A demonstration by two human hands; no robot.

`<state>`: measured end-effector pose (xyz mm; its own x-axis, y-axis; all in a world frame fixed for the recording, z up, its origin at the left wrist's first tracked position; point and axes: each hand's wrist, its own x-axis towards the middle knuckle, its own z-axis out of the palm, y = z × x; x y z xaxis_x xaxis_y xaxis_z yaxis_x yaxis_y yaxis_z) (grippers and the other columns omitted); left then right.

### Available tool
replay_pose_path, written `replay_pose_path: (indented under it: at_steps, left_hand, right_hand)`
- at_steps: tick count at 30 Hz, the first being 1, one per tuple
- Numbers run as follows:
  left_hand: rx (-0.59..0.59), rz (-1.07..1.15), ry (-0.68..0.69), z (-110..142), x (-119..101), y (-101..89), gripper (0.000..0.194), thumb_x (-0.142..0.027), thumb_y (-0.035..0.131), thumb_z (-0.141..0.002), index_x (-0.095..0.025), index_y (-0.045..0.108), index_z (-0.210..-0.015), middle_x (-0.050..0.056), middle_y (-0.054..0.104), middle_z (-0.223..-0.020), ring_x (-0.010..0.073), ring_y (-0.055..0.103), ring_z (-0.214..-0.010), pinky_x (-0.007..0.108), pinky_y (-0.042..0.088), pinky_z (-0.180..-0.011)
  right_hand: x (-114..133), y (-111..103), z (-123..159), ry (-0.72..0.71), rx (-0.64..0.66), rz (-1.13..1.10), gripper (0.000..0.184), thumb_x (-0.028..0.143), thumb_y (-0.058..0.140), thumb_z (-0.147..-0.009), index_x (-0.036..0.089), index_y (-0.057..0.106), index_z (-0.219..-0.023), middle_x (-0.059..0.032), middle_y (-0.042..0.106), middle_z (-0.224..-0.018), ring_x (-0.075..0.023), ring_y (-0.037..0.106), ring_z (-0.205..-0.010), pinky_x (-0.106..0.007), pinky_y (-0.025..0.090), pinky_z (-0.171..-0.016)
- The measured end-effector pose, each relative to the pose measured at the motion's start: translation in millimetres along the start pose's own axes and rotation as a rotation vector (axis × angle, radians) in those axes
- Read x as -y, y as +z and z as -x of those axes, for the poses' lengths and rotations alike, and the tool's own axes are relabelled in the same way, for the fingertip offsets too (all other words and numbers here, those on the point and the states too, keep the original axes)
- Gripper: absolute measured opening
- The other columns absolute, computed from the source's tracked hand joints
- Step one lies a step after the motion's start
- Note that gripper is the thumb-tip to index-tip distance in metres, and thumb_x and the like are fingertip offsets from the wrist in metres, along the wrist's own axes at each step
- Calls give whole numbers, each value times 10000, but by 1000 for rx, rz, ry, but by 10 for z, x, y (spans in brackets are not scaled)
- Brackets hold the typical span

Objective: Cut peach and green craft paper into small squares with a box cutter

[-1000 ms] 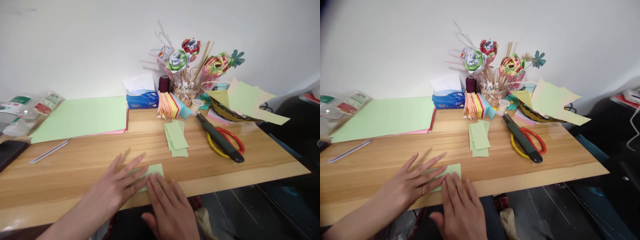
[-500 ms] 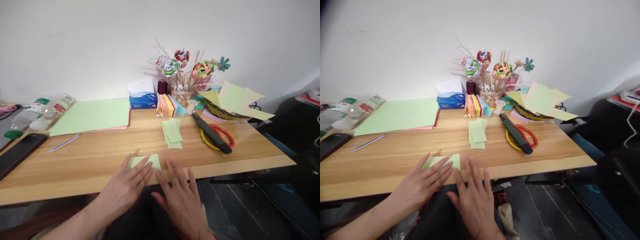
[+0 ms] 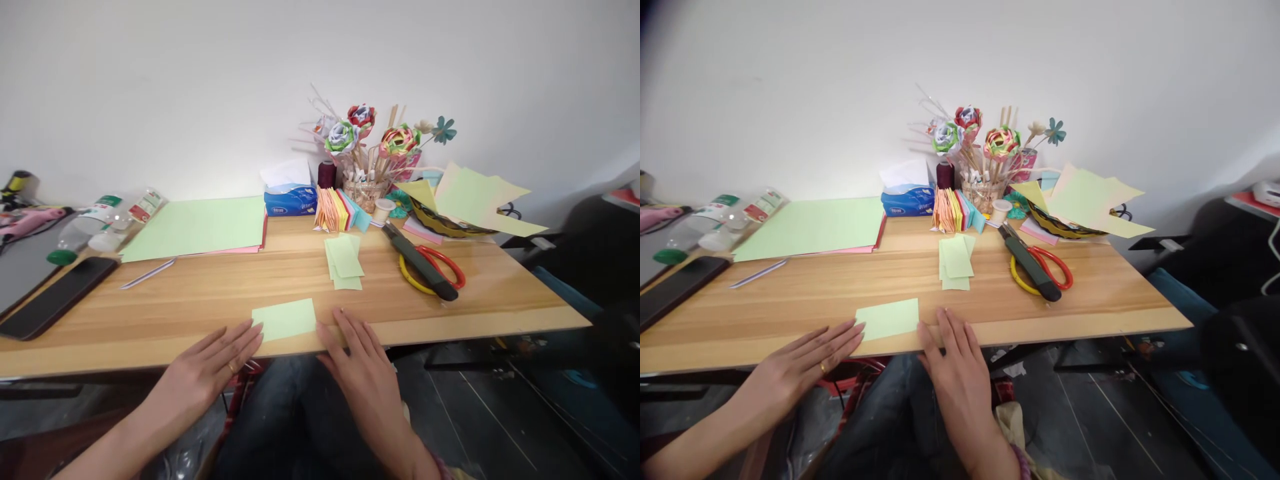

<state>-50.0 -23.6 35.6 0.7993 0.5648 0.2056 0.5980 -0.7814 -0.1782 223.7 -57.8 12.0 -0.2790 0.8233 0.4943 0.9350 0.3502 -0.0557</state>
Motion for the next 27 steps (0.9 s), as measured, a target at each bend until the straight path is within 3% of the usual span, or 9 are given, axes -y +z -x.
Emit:
replay_pose_path:
  at_steps: [6,10,13,16,21,24,27]
  left_hand:
    - [-46,120,-77,118,3,21,583,-45,295,-856,-240,314,-1405,30,448,-1387,193,368,-1303,418,362,-1042]
    - [-101,136,-147,131,-81,56,559,-90,333,-864,-214,312,-1408,77,417,-1405,224,329,-1322,458,345,-1042]
    - [-122,113,-156,111,-100,94,502,-155,376,-898,-238,338,-1391,71,448,-1385,227,341,-1315,465,364,-1024]
    - [-215,107,-153,102,-98,151,413,-186,407,-923,-242,417,-1333,68,512,-1334,227,358,-1307,448,391,-1006]
    - [-363,-26,-153,190,-190,255,369,-142,410,-929,-261,483,-1270,35,633,-1188,193,557,-1144,403,409,-1003]
    - [-422,-98,-208,165,-300,226,296,-153,444,-918,-247,581,-1163,35,696,-1016,205,643,-971,383,473,-916]
    - [-435,-16,-255,-29,-353,91,183,-209,523,-895,-224,650,-1027,26,701,-832,182,644,-762,316,524,-728]
  right_hand:
    - [-78,23,3,-67,-49,-7,377,197,570,-846,203,552,-1222,-147,554,-1270,-257,505,-1182,-430,447,-952]
    - [-136,-18,34,-135,-51,-53,330,183,553,-850,167,566,-1179,-151,545,-1280,-241,484,-1206,-422,448,-963]
    - [-335,-157,51,-188,-48,-138,311,211,456,-904,139,542,-1195,-120,553,-1275,-176,471,-1217,-336,445,-974]
    - [-714,-317,-1,-44,-111,-20,331,254,365,-940,172,522,-1220,-76,571,-1252,-139,497,-1179,-289,432,-974]
    - [-1391,-402,-234,211,-118,174,441,350,367,-928,55,492,-1232,-210,542,-1233,-290,492,-1155,-439,409,-951]
    - [-1583,-326,-364,296,-37,251,418,351,389,-922,78,495,-1220,-188,574,-1185,-280,540,-1069,-394,429,-878]
    - [-1627,-228,-459,344,33,317,410,336,391,-921,61,500,-1204,-186,605,-1109,-271,556,-988,-368,418,-824]
